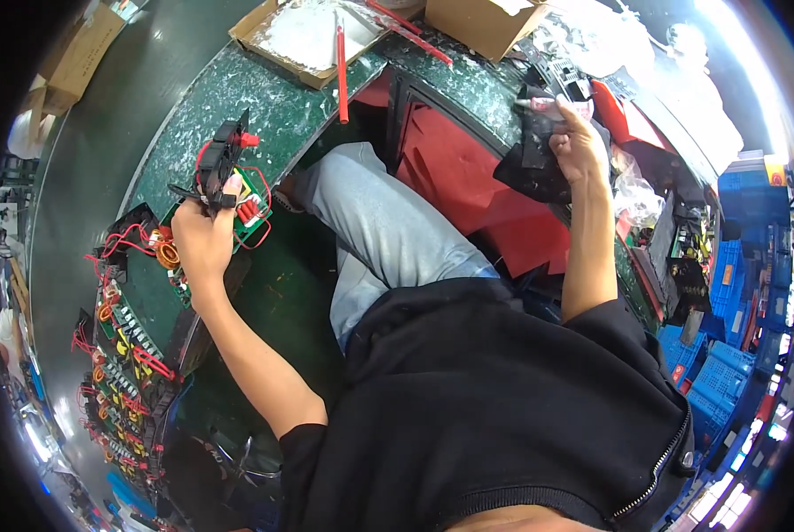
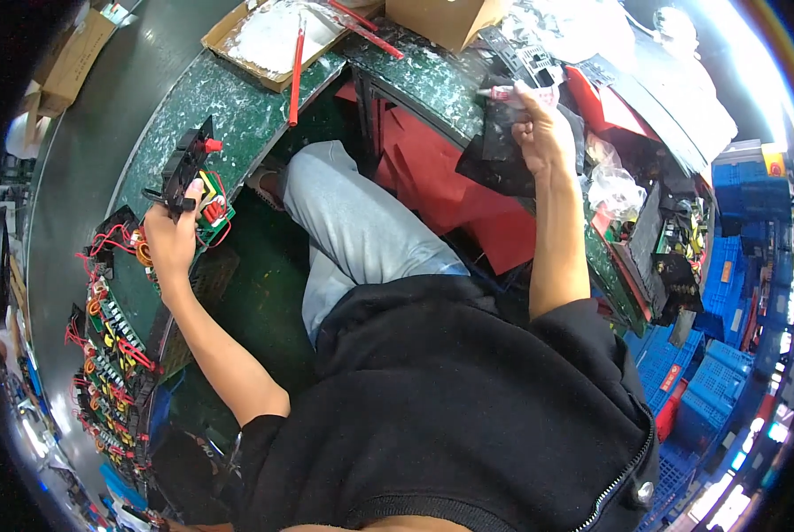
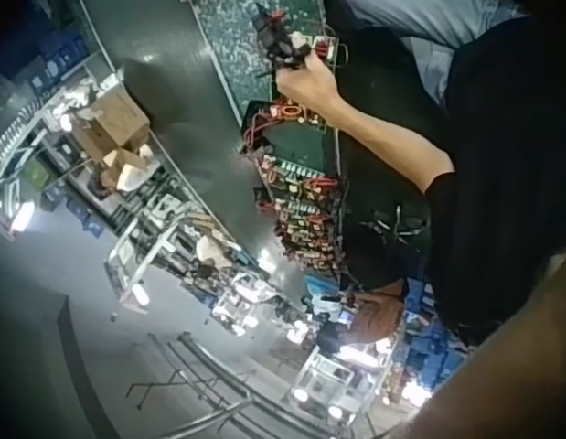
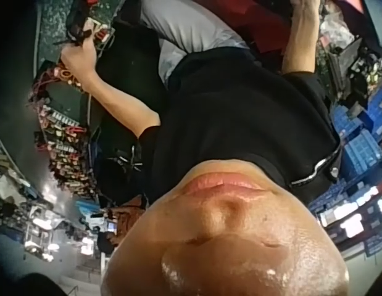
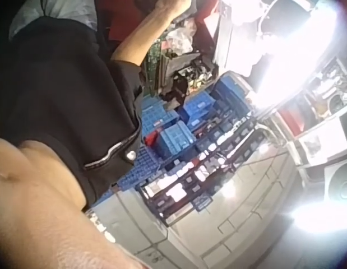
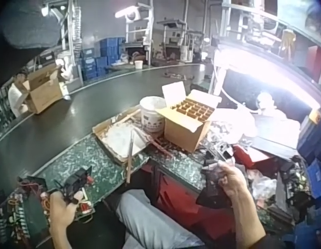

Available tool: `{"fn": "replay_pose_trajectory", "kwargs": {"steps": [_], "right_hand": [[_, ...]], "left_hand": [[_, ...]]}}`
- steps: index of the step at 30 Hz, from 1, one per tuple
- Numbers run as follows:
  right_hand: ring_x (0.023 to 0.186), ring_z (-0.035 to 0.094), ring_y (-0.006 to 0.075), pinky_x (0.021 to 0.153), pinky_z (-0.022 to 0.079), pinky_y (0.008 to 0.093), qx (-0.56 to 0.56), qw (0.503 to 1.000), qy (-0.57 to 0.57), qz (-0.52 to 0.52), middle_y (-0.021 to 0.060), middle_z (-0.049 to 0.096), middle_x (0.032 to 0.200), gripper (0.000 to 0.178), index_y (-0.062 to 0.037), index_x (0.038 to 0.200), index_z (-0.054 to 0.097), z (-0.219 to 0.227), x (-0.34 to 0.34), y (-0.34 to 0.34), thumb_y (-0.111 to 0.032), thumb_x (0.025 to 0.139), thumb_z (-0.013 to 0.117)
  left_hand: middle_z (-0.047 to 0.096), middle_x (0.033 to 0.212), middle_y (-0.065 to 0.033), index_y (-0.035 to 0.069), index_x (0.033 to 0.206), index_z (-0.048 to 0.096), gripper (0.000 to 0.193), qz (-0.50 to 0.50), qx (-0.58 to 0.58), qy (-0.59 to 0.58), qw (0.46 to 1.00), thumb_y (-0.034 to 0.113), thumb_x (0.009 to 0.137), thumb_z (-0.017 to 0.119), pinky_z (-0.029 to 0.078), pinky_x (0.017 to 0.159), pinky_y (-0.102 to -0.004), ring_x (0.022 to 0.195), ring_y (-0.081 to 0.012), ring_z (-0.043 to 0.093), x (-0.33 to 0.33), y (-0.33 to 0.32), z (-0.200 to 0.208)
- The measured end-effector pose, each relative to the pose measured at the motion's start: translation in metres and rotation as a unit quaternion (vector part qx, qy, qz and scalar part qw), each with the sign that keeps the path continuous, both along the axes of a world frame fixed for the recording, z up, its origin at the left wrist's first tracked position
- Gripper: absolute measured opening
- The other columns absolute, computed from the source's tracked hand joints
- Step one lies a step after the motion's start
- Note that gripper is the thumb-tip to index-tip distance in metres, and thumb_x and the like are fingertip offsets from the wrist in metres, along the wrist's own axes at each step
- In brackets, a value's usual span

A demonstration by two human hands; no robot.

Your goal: Assembling electronic circuit boards and components into blue metal casings.

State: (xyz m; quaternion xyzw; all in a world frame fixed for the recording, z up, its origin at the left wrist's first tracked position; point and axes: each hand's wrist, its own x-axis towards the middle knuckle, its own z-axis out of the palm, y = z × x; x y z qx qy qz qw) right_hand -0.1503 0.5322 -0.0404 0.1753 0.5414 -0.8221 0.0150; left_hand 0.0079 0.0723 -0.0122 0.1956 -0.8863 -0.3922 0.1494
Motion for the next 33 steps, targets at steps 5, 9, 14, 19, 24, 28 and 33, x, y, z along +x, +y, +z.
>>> {"fn": "replay_pose_trajectory", "kwargs": {"steps": [5, 9, 14, 19, 24, 28, 33], "right_hand": [[0.058, 0.051, 0.0118, 0.049, 0.037, 0.0240, -0.149, 0.988, 0.013, -0.039, 0.0064, 0.060, 0.075, 0.016, -0.0053, 0.091, 0.056, 0.010, -0.001, -0.006, -0.021, 0.095, 0.057], [0.057, 0.049, 0.0120, 0.047, 0.039, 0.0214, -0.248, 0.967, 0.022, 0.062, 0.0099, 0.062, 0.078, 0.030, 0.0002, 0.094, 0.056, 0.023, 0.009, -0.017, -0.029, 0.099, 0.052], [0.070, 0.062, 0.0123, 0.060, 0.055, 0.0225, -0.232, 0.955, 0.052, 0.177, 0.0064, 0.064, 0.081, 0.020, -0.0003, 0.103, 0.057, 0.021, 0.021, -0.058, -0.019, 0.099, 0.054], [0.083, 0.063, 0.0140, 0.075, 0.054, 0.0252, -0.162, 0.956, 0.025, 0.244, 0.0104, 0.065, 0.106, 0.027, -0.0009, 0.120, 0.055, 0.029, 0.056, -0.125, -0.014, 0.097, 0.055], [0.087, 0.061, 0.0240, 0.072, 0.049, 0.0334, -0.373, 0.858, -0.118, 0.331, 0.0169, 0.064, 0.110, 0.029, -0.0017, 0.103, 0.063, 0.011, 0.085, -0.181, -0.029, 0.096, 0.059], [0.084, 0.063, 0.0170, 0.069, 0.052, 0.0283, -0.295, 0.876, -0.163, 0.344, 0.0133, 0.066, 0.104, 0.022, -0.0022, 0.094, 0.064, -0.011, 0.089, -0.201, -0.025, 0.094, 0.064], [0.101, 0.065, 0.0172, 0.089, 0.056, 0.0257, -0.231, 0.900, -0.158, 0.333, 0.0110, 0.065, 0.106, 0.020, 0.0042, 0.108, 0.061, -0.011, 0.095, -0.219, -0.008, 0.093, 0.062]], "left_hand": [[0.052, 0.057, -0.0051, -0.007, 0.077, 0.063, 0.052, 0.004, -0.022, -0.017, 1.000, 0.044, 0.085, 0.072, 0.037, 0.055, -0.0331, 0.056, -0.0128, 0.044, 0.000, 0.001, 0.003], [0.053, 0.057, -0.0058, -0.007, 0.077, 0.064, 0.051, 0.001, -0.019, -0.005, 1.000, 0.043, 0.084, 0.073, 0.038, 0.055, -0.0341, 0.056, -0.0133, 0.045, 0.001, 0.002, 0.002], [0.054, 0.056, -0.0124, -0.007, 0.076, 0.063, 0.057, 0.011, -0.063, -0.014, 0.998, 0.049, 0.080, 0.074, 0.042, 0.057, -0.0375, 0.053, -0.0198, 0.048, 0.003, -0.008, -0.006], [0.053, 0.055, -0.0149, -0.007, 0.074, 0.064, 0.058, 0.019, -0.038, 0.001, 0.999, 0.050, 0.079, 0.072, 0.042, 0.056, -0.0375, 0.052, -0.0226, 0.050, -0.002, -0.006, -0.005], [0.046, 0.050, -0.0055, -0.005, 0.071, 0.063, 0.050, 0.005, 0.000, 0.017, 1.000, 0.043, 0.081, 0.073, 0.036, 0.050, -0.0335, 0.050, -0.0138, 0.041, 0.002, -0.007, -0.008], [0.045, 0.050, -0.0034, -0.005, 0.070, 0.062, 0.047, -0.003, 0.003, 0.019, 1.000, 0.039, 0.082, 0.074, 0.034, 0.049, -0.0311, 0.051, -0.0104, 0.039, 0.003, -0.006, -0.005], [0.044, 0.051, -0.0009, -0.005, 0.070, 0.062, 0.047, -0.010, -0.010, 0.001, 1.000, 0.039, 0.082, 0.074, 0.032, 0.049, -0.0298, 0.052, -0.0091, 0.039, 0.003, -0.010, -0.001]]}}
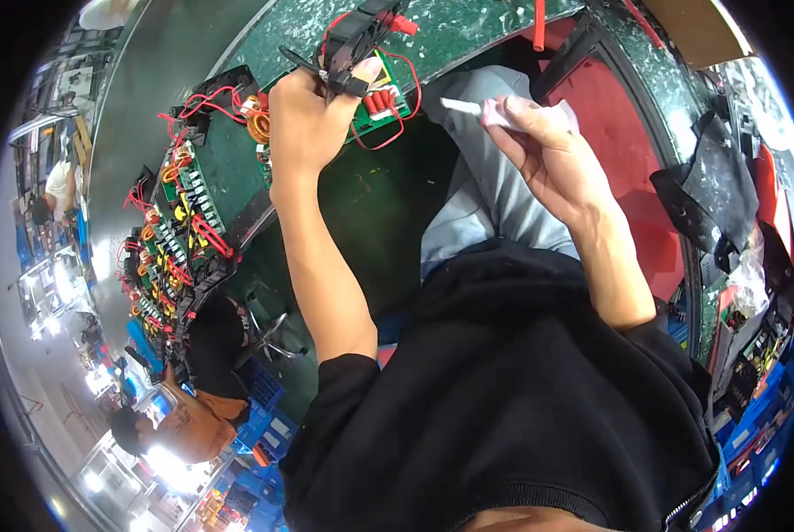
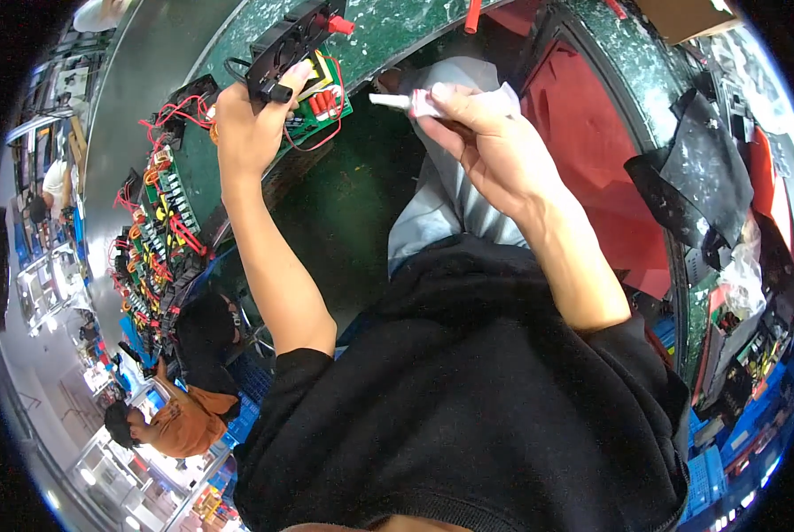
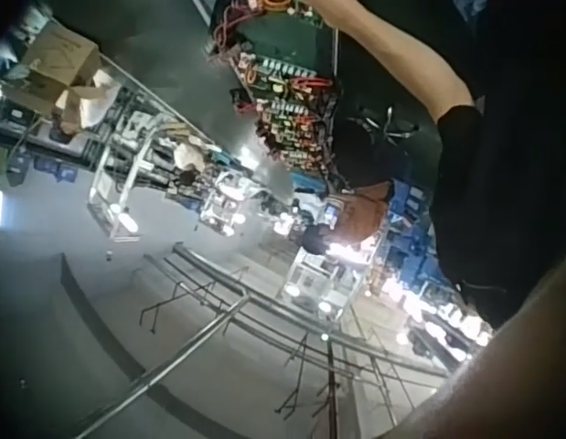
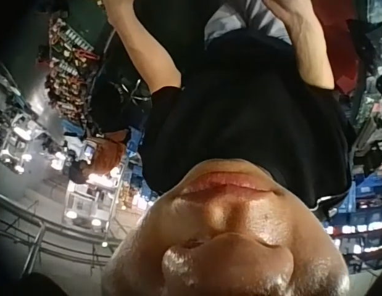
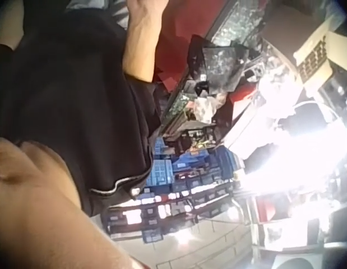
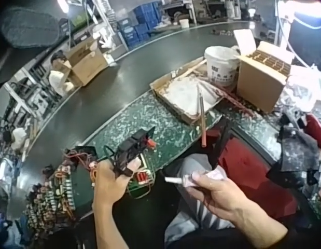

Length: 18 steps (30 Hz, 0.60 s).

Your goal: Assembling electronic circuit boards and components into blue metal casings.

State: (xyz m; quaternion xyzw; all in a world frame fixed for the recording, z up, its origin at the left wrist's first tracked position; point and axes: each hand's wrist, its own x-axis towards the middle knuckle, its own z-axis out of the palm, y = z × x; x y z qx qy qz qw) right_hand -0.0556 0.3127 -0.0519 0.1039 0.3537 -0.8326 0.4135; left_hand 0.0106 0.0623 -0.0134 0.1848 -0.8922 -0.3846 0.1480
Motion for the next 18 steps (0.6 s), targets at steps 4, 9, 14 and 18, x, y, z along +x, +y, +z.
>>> {"fn": "replay_pose_trajectory", "kwargs": {"steps": [4, 9, 14, 18], "right_hand": [[0.106, 0.064, 0.0176, 0.096, 0.053, 0.0257, -0.010, 1.000, 0.027, 0.007, 0.0125, 0.064, 0.111, 0.033, 0.0068, 0.121, 0.055, -0.009, -0.003, -0.016, -0.005, 0.092, 0.063], [0.106, 0.063, 0.0173, 0.095, 0.053, 0.0280, 0.012, 0.995, 0.081, -0.052, 0.0134, 0.063, 0.114, 0.039, 0.0090, 0.125, 0.052, -0.018, 0.005, -0.043, -0.002, 0.090, 0.064], [0.099, 0.066, 0.0185, 0.090, 0.054, 0.0295, -0.011, 0.990, 0.076, -0.122, 0.0126, 0.067, 0.107, 0.030, 0.0072, 0.117, 0.060, -0.031, 0.003, -0.056, -0.004, 0.090, 0.065], [0.086, 0.066, 0.0154, 0.083, 0.053, 0.0271, 0.080, 0.977, 0.187, -0.069, 0.0100, 0.069, 0.096, 0.023, 0.0059, 0.105, 0.066, -0.026, 0.003, -0.055, -0.011, 0.090, 0.067]], "left_hand": [[0.047, 0.054, 0.0026, -0.003, 0.071, 0.064, 0.043, 0.016, 0.074, 0.011, 0.997, 0.038, 0.082, 0.074, 0.032, 0.050, -0.0276, 0.053, -0.0073, 0.040, 0.000, 0.000, 0.000], [0.053, 0.062, 0.0039, 0.000, 0.079, 0.068, 0.032, 0.028, 0.141, 0.033, 0.989, 0.031, 0.082, 0.076, 0.033, 0.053, -0.0240, 0.057, -0.0053, 0.044, 0.002, 0.002, 0.002], [0.060, 0.069, -0.0007, 0.001, 0.084, 0.067, 0.019, -0.004, 0.187, 0.076, 0.979, 0.019, 0.083, 0.074, 0.040, 0.054, -0.0231, 0.059, -0.0084, 0.054, 0.004, -0.002, -0.001], [0.059, 0.069, -0.0003, 0.001, 0.084, 0.067, 0.020, 0.009, 0.185, 0.092, 0.978, 0.019, 0.082, 0.075, 0.039, 0.053, -0.0230, 0.059, -0.0085, 0.053, 0.003, 0.000, -0.003]]}}
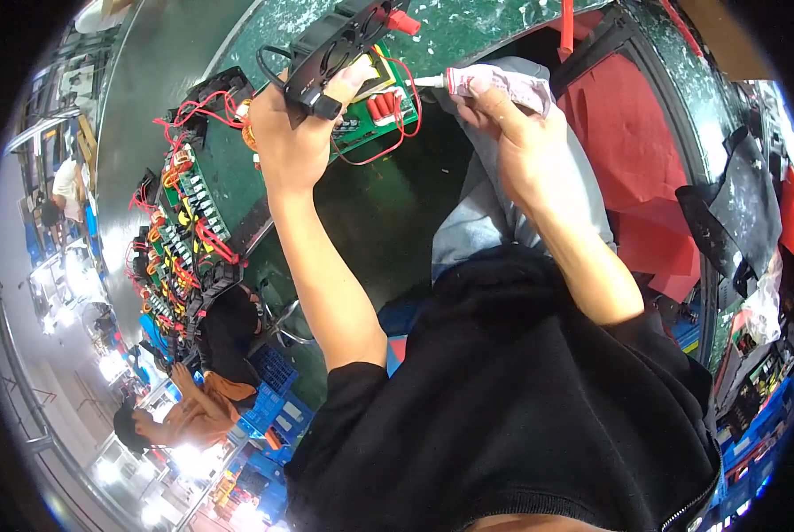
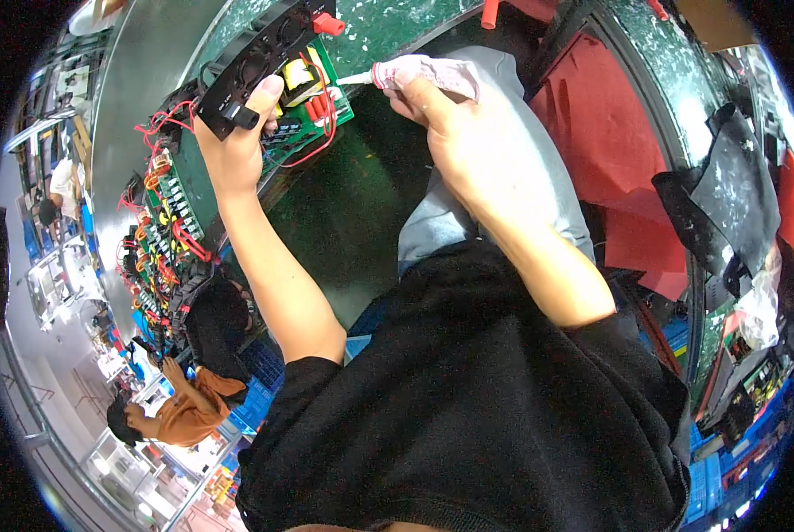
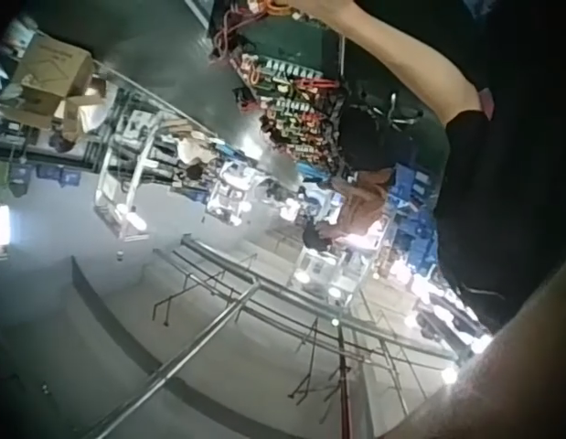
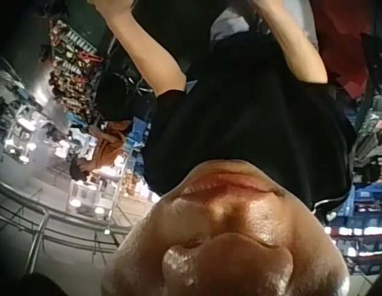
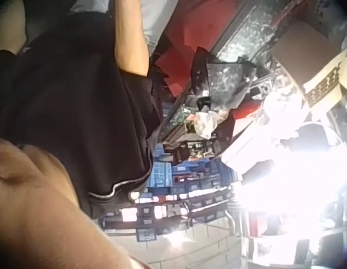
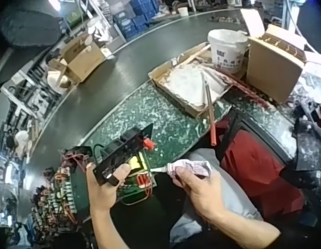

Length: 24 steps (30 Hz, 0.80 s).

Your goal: Assembling electronic circuit boards and components into blue metal casings.

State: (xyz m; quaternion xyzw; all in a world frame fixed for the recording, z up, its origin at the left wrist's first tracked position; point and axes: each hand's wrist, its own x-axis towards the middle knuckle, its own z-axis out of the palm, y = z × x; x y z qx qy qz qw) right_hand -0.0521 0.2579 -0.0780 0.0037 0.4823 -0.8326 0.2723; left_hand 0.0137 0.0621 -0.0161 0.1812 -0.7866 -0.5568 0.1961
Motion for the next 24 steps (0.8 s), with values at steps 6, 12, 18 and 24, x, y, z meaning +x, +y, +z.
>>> {"fn": "replay_pose_trajectory", "kwargs": {"steps": [6, 12, 18, 24], "right_hand": [[0.083, 0.066, 0.0140, 0.080, 0.054, 0.0268, 0.033, 0.999, 0.018, -0.015, 0.0097, 0.069, 0.093, 0.023, 0.0061, 0.102, 0.066, -0.005, 0.002, -0.004, -0.015, 0.091, 0.067], [0.082, 0.065, 0.0138, 0.080, 0.054, 0.0265, 0.021, 0.999, 0.020, -0.022, 0.0096, 0.069, 0.093, 0.021, 0.0059, 0.101, 0.066, -0.011, 0.004, -0.008, -0.013, 0.091, 0.067], [0.078, 0.063, 0.0119, 0.078, 0.052, 0.0252, -0.001, 0.999, 0.030, -0.031, 0.0083, 0.069, 0.089, 0.019, 0.0059, 0.099, 0.068, -0.017, 0.005, -0.010, -0.011, 0.091, 0.066], [0.078, 0.063, 0.0119, 0.077, 0.051, 0.0253, 0.000, 0.998, 0.051, -0.028, 0.0083, 0.069, 0.088, 0.019, 0.0059, 0.099, 0.068, -0.018, 0.004, -0.010, -0.011, 0.092, 0.066]], "left_hand": [[0.059, 0.068, 0.0003, 0.002, 0.083, 0.068, 0.019, 0.004, -0.037, -0.007, 0.999, 0.019, 0.081, 0.076, 0.039, 0.051, -0.0231, 0.056, -0.0086, 0.053, -0.002, -0.002, -0.001], [0.059, 0.066, 0.0002, 0.002, 0.082, 0.068, 0.020, 0.009, -0.051, 0.012, 0.999, 0.020, 0.081, 0.077, 0.038, 0.051, -0.0230, 0.056, -0.0085, 0.052, -0.004, 0.001, -0.003], [0.059, 0.066, -0.0001, 0.002, 0.080, 0.068, 0.020, 0.005, -0.046, -0.002, 0.999, 0.020, 0.080, 0.077, 0.038, 0.051, -0.0229, 0.055, -0.0086, 0.052, -0.004, 0.001, -0.002], [0.059, 0.066, 0.0001, 0.002, 0.080, 0.068, 0.020, 0.004, -0.033, 0.008, 0.999, 0.020, 0.080, 0.077, 0.038, 0.051, -0.0230, 0.056, -0.0084, 0.051, -0.003, 0.002, -0.004]]}}
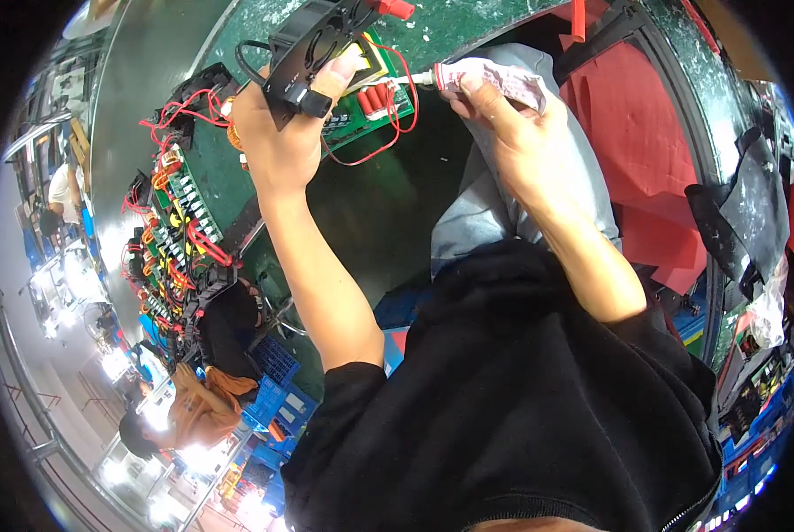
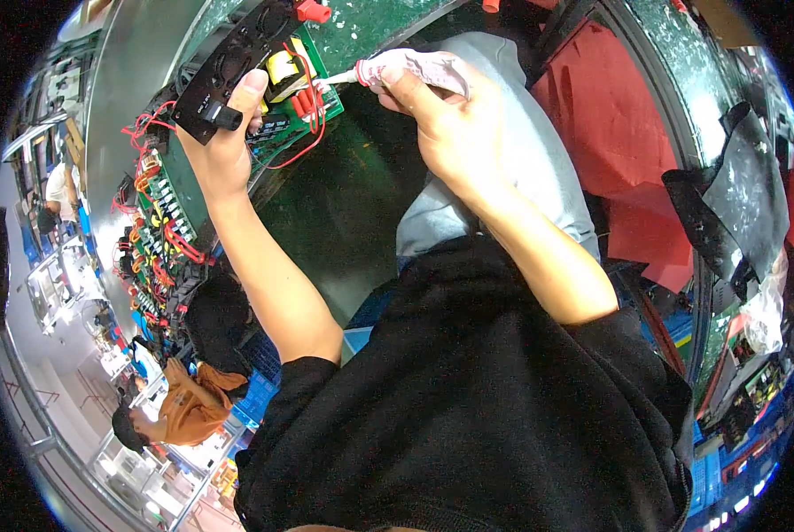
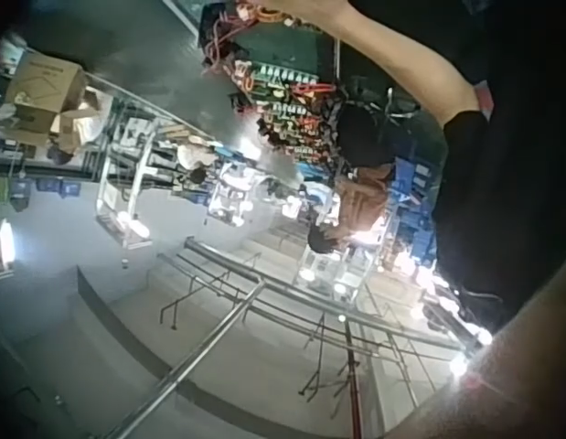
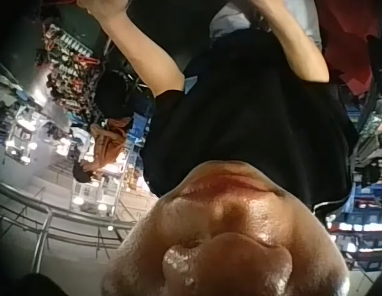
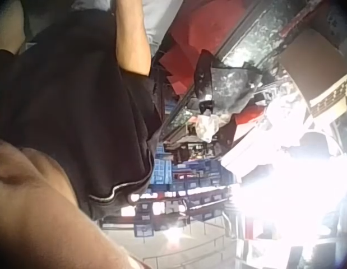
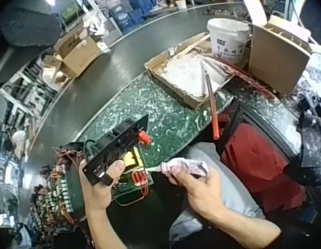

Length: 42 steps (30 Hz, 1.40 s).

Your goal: Assembling electronic circuit boards and components into blue metal casings.

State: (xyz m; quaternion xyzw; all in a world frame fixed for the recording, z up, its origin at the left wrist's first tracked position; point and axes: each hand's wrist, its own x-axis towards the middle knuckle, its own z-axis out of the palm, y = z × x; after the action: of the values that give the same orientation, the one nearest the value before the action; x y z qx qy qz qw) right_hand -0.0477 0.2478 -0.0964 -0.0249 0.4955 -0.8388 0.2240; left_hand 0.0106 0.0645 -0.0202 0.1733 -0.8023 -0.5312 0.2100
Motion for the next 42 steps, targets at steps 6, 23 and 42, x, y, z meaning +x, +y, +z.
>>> {"fn": "replay_pose_trajectory", "kwargs": {"steps": [6, 23, 42], "right_hand": [[0.077, 0.062, 0.0117, 0.076, 0.050, 0.0248, -0.005, 1.000, 0.008, -0.005, 0.0083, 0.069, 0.088, 0.018, 0.0057, 0.099, 0.068, 0.001, 0.001, -0.001, -0.011, 0.092, 0.065], [0.077, 0.063, 0.0117, 0.074, 0.049, 0.0246, -0.011, 1.000, 0.010, 0.000, 0.0080, 0.070, 0.088, 0.019, 0.0049, 0.098, 0.068, -0.006, 0.000, 0.001, -0.013, 0.092, 0.065], [0.076, 0.066, 0.0180, 0.068, 0.056, 0.0304, 0.019, 0.997, -0.021, -0.078, 0.0132, 0.067, 0.095, 0.031, 0.0041, 0.118, 0.055, 0.009, 0.000, 0.041, -0.012, 0.092, 0.059]], "left_hand": [[0.058, 0.065, 0.0005, 0.002, 0.081, 0.067, 0.020, -0.002, -0.015, -0.004, 1.000, 0.020, 0.081, 0.076, 0.037, 0.051, -0.0231, 0.055, -0.0082, 0.050, -0.001, 0.000, 0.000], [0.068, 0.085, -0.0010, -0.003, 0.101, 0.071, 0.024, -0.020, -0.026, 0.003, 0.999, 0.014, 0.083, 0.076, 0.044, 0.066, -0.0210, 0.073, -0.0059, 0.056, 0.004, -0.002, -0.003], [0.067, 0.083, 0.0002, -0.002, 0.096, 0.069, 0.028, -0.007, -0.050, -0.046, 0.998, 0.020, 0.081, 0.077, 0.045, 0.068, -0.0242, 0.073, -0.0068, 0.054, -0.002, -0.005, -0.003]]}}
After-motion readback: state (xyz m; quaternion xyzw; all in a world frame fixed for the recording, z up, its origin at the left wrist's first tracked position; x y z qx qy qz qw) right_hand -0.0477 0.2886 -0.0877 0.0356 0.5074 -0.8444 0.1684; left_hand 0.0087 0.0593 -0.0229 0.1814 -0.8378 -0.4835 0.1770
